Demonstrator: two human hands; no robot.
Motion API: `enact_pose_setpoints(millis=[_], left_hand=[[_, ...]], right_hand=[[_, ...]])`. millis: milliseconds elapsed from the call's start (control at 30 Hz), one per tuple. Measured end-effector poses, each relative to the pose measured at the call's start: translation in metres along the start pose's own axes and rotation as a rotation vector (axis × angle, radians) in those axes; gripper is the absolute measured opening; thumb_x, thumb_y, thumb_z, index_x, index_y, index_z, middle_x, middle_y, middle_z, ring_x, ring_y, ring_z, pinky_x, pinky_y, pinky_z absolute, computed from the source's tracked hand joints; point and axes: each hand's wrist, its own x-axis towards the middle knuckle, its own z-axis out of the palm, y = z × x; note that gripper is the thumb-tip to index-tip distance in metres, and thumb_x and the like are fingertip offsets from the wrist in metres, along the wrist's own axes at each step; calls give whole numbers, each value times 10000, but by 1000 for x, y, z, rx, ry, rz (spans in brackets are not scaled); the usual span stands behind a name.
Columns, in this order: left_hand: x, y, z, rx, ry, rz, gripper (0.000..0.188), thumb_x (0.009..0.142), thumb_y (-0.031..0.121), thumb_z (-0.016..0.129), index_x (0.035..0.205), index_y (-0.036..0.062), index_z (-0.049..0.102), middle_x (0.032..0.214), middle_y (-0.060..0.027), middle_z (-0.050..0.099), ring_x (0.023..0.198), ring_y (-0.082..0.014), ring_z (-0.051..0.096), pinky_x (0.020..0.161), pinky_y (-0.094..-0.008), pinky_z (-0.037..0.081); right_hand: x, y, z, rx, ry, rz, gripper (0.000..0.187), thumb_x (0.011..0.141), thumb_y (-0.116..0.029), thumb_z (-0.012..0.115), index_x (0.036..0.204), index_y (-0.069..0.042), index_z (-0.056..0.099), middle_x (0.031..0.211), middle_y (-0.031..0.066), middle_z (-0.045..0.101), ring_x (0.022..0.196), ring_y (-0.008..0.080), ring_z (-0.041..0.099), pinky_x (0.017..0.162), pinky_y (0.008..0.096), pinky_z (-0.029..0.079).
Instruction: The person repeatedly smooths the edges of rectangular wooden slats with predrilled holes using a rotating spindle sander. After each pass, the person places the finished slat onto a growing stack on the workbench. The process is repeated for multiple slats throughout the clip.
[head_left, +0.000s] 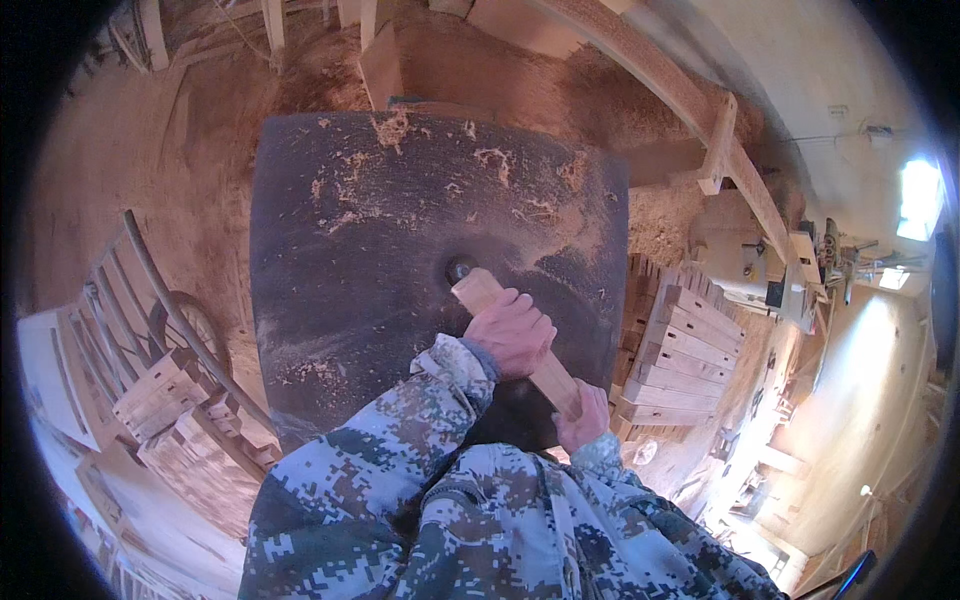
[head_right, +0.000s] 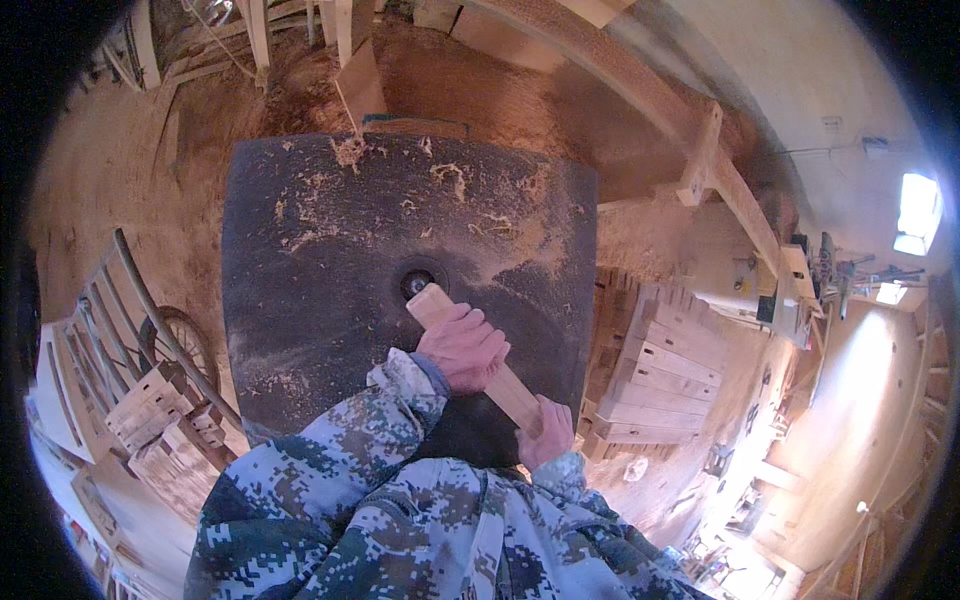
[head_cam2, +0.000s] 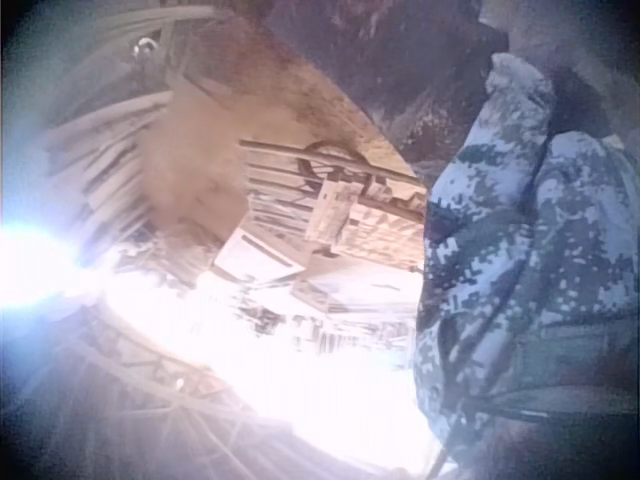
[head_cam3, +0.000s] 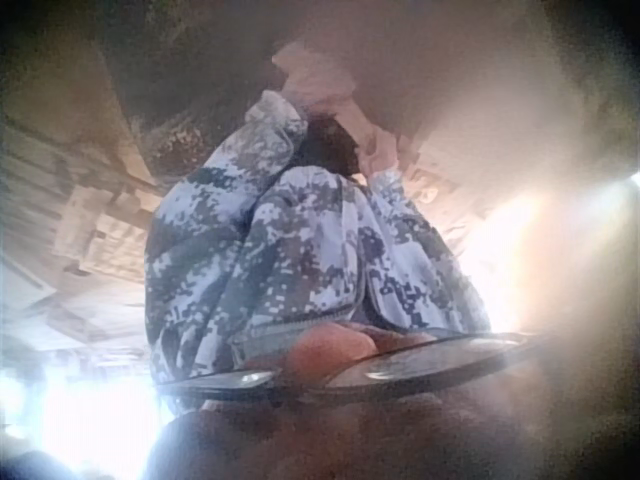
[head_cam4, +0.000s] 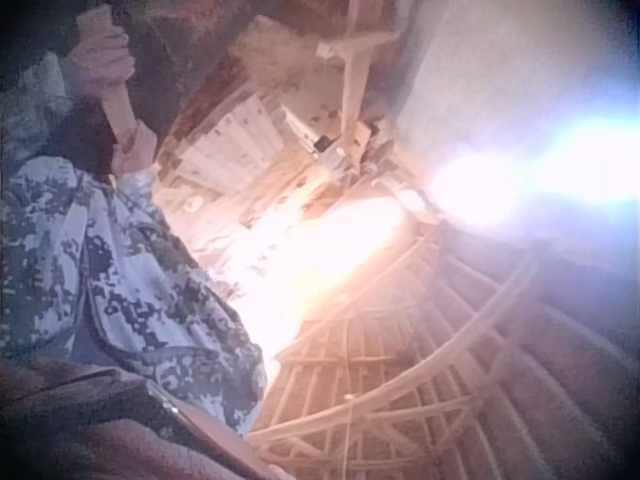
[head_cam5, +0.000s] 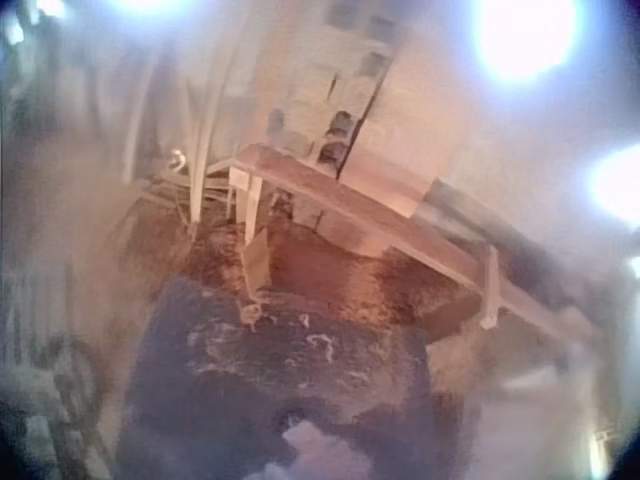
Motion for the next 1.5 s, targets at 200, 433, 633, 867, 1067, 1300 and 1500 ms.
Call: enact_pose_setpoints(millis=[200, 433, 633, 867, 1067, 1300, 1500], left_hand=[[-15, 13, -27, 63, -131, -72, 114, 859, 152, 725, 808, 84, 648, 806, -63, 648, 853, -265, 617, 856, -406, 493], [-64, 26, -85, 189, 210, -303, 347, 879, 78, 682, 1213, -4, 641, 1199, -172, 637, 1181, -383, 563, 1090, -501, 394], [-76, 9, -72, 175, 284, -645, 396, 953, 90, 609, 1332, -15, 562, 1274, -189, 586, 1199, -380, 483, 1079, -501, 369], [-47, -9, -27, 134, 374, -728, 332, 998, 108, 526, 1301, -22, 565, 1149, -163, 582, 1098, -339, 485, 1026, -491, 356], [-30, -15, -17, 229, 370, -633, 388, 1011, 109, 457, 1357, -67, 479, 997, -115, 523, 982, -283, 434, 945, -465, 351], [-24, -20, -17, 217, 390, -677, 417, 1020, 82, 410, 1403, -79, 437, 1035, -135, 507, 977, -275, 439, 940, -452, 364], [-33, -62, -40, 161, 447, -731, 469, 1067, 112, 403, 1504, -55, 373, 1113, -78, 483, 997, -174, 471, 961, -345, 435]], right_hand=[[0, -5, -3, 47, 11, -124, 713, 616, -40, 816, 1298, -8, 611, 1156, 194, 653, 1070, 409, 608, 966, 464, 512], [0, 28, -29, 340, -298, -12, 743, 660, -177, 895, 1350, -45, 653, 1179, 175, 670, 1151, 359, 640, 1024, 430, 519], [-26, 88, -39, 137, -21, -56, 453, 764, -245, 836, 1160, -47, 736, 1095, 144, 698, 1073, 339, 639, 960, 452, 520], [-66, 143, -33, 328, 153, 230, 220, 905, -228, 716, 892, -9, 732, 850, 135, 673, 850, 308, 654, 773, 408, 527], [-87, 148, -10, 568, 148, 666, 321, 976, -242, 664, 777, 9, 644, 727, 106, 595, 698, 232, 585, 668, 380, 469], [-91, 147, -4, 502, 231, 568, 277, 992, -237, 644, 831, -12, 648, 733, 77, 600, 673, 173, 569, 618, 344, 452], [-46, 118, -8, 546, 242, 505, 213, 1039, -225, 610, 993, -25, 666, 834, 21, 578, 733, 126, 538, 673, 301, 451]])
